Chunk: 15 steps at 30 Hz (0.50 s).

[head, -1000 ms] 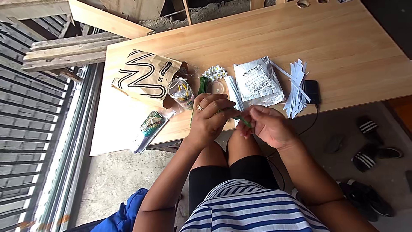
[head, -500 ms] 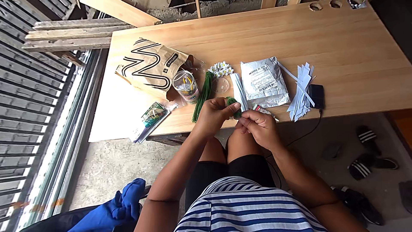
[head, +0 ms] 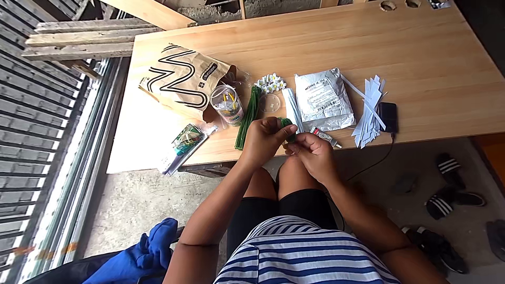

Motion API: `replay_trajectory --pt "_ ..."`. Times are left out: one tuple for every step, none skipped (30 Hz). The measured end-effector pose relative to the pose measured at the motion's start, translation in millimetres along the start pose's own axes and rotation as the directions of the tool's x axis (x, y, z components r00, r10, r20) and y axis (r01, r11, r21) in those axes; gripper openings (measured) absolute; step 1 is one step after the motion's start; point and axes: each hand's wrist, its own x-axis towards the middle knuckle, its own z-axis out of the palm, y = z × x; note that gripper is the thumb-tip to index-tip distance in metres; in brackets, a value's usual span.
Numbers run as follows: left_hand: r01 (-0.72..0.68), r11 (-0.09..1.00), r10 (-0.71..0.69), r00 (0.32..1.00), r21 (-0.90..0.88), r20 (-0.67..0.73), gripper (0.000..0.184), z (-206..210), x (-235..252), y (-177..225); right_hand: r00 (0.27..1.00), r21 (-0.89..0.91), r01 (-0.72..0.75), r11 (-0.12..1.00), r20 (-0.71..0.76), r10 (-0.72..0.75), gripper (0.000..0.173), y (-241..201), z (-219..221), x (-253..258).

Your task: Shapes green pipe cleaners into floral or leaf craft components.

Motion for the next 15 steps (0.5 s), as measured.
replay_trajectory --pt "0.008 1.0 -0.008 1.0 -0.001 -0.004 0.018 0.1 0.0 0.1 0.998 -0.081 0.057 0.995 -0.021 -0.059 0.01 2.5 1.6 -0.1" --pt "0.021 1.0 -0.021 1.0 -0.011 0.002 0.017 -0.2 -0.2 0.0 0.996 -0.122 0.086 0.989 -0.025 -0.09 0.01 3.6 2.0 0.1" --pt "0.039 0.999 -0.039 0.999 -0.027 0.021 0.016 -1.0 -0.5 -0.4 0.994 -0.142 0.102 0.985 -0.025 -0.107 0.01 4.2 1.5 0.6" --pt "0.057 0.998 -0.055 0.997 -0.033 0.047 0.016 -2.3 -0.6 -1.0 0.992 -0.159 0.118 0.98 -0.022 -0.124 0.01 4.8 0.7 1.0" --pt "0.067 0.997 -0.065 0.996 -0.028 0.068 0.017 -3.6 -0.8 -1.5 0.99 -0.174 0.135 0.975 -0.018 -0.14 0.011 5.7 0.1 1.0" --pt "0.072 0.997 -0.069 0.994 -0.025 0.083 0.017 -4.6 -1.1 -1.5 0.987 -0.184 0.152 0.971 -0.013 -0.157 0.012 6.5 -0.2 0.9" --pt "0.071 0.997 -0.069 0.993 -0.021 0.092 0.017 -5.3 -1.2 -0.9 0.984 -0.197 0.174 0.965 -0.008 -0.179 0.012 6.8 -0.3 0.7" --pt "0.068 0.997 -0.065 0.993 -0.027 0.095 0.017 -5.7 -1.3 -0.4 0.979 -0.21 0.198 0.957 -0.004 -0.204 0.012 6.7 -0.2 0.8" --pt "0.065 0.997 -0.061 0.993 -0.037 0.1 0.016 -6.0 -1.3 0.0 0.974 -0.224 0.219 0.95 0.002 -0.225 0.013 6.5 -0.4 1.2" --pt "0.068 0.996 -0.062 0.992 -0.053 0.106 0.015 -6.0 -1.5 0.5 0.971 -0.241 0.235 0.942 0.009 -0.24 0.014 6.5 -0.9 1.4" --pt "0.076 0.995 -0.068 0.991 -0.07 0.114 0.015 -5.6 -1.8 0.9 0.968 -0.253 0.245 0.936 0.011 -0.25 0.015 6.8 -1.2 1.7" --pt "0.083 0.994 -0.073 0.99 -0.077 0.122 0.015 -4.9 -2.1 1.4 0.967 -0.263 0.248 0.932 0.008 -0.255 0.015 7.1 -1.5 2.1" --pt "0.088 0.993 -0.076 0.988 -0.079 0.133 0.015 -4.5 -2.2 2.0 0.968 -0.271 0.243 0.931 0.002 -0.252 0.016 6.7 -1.5 2.5" --pt "0.093 0.992 -0.08 0.986 -0.083 0.144 0.014 -4.0 -2.2 2.2 0.97 -0.277 0.234 0.932 -0.005 -0.245 0.016 6.0 -1.5 2.8" --pt "0.098 0.992 -0.084 0.984 -0.085 0.158 0.014 -3.5 -2.3 2.6 0.971 -0.285 0.223 0.932 -0.014 -0.237 0.017 5.4 -1.8 3.4"
